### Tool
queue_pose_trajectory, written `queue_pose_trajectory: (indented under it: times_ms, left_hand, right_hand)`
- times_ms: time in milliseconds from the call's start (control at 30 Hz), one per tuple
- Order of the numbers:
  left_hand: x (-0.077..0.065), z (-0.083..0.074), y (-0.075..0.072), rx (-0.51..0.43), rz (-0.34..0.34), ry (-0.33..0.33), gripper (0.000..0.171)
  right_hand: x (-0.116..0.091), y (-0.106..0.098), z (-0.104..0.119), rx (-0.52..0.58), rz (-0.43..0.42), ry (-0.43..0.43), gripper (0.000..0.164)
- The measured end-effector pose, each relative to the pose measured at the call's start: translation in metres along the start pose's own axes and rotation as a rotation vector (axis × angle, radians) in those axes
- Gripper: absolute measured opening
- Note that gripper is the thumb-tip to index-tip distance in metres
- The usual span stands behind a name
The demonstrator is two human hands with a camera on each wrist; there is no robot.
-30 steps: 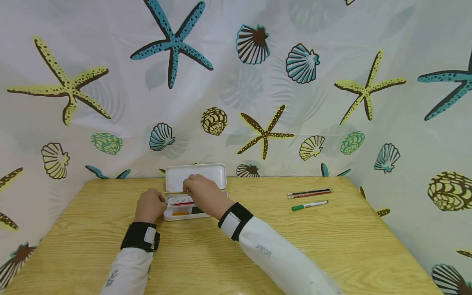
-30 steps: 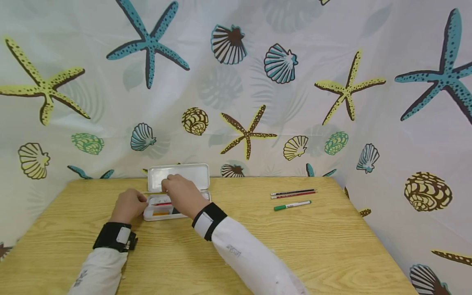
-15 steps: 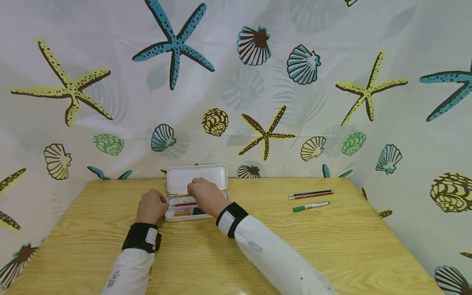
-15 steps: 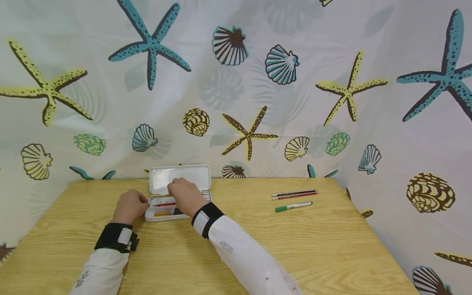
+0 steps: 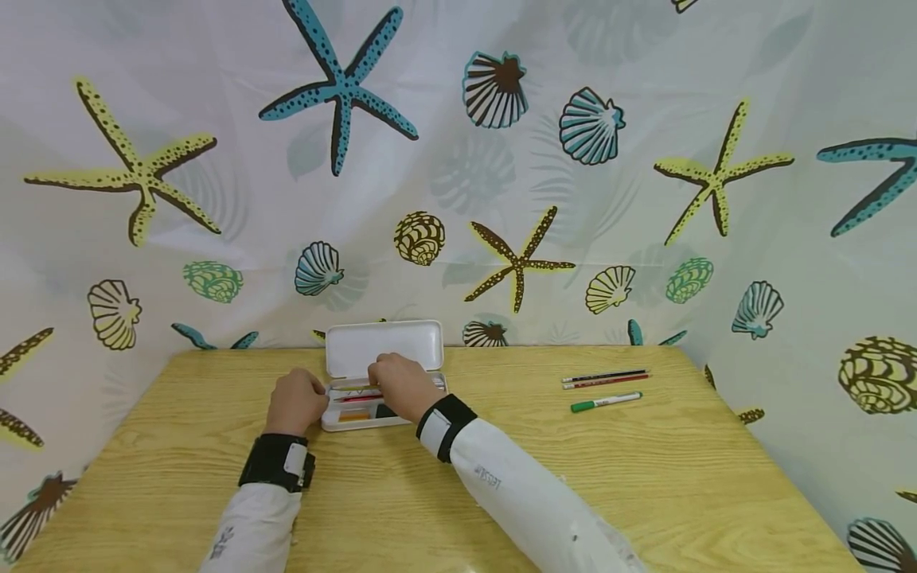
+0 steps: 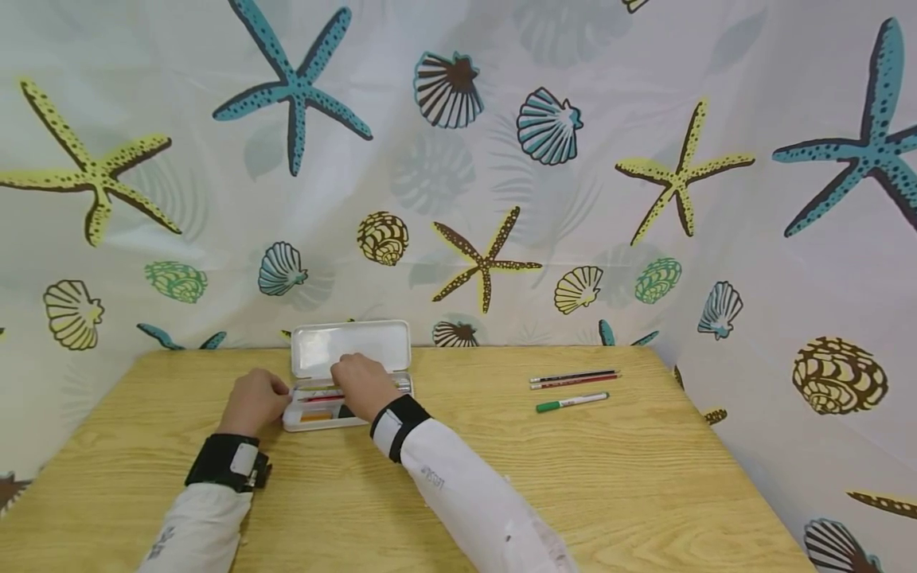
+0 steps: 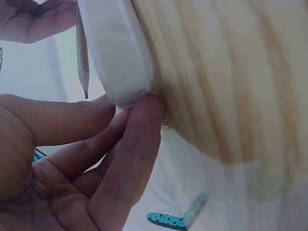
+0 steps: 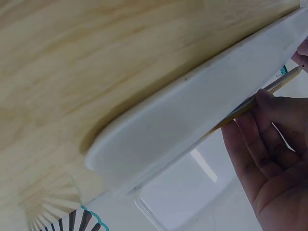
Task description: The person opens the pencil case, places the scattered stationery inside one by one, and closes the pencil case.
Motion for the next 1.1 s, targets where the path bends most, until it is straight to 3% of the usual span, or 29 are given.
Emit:
queue_pose_trajectory:
  times_ms: [533, 1100]
  left_hand:
    - [-0.0004, 0.0002, 0.0004, 0.012, 0.001, -0.005, 0.009]
    - [0.0001, -0.0003, 0.0013, 0.008, 0.014, -0.010, 0.010]
  right_hand:
    - [0.0024, 0.0059, -0.0043, 0.011, 0.007, 0.016, 0.017]
    - [0.0021, -0.0021, -0.0054, 0.059, -0.014, 0.012, 0.017]
Point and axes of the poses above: each hand's wrist, its own x-axis towards the middle knuckle, its own y-axis out of the palm, z = x × y, the point moved 5 cm from there along x, towards the middle knuckle, and after that the axes turned 1 degree about -x, right-handed, at the moved point
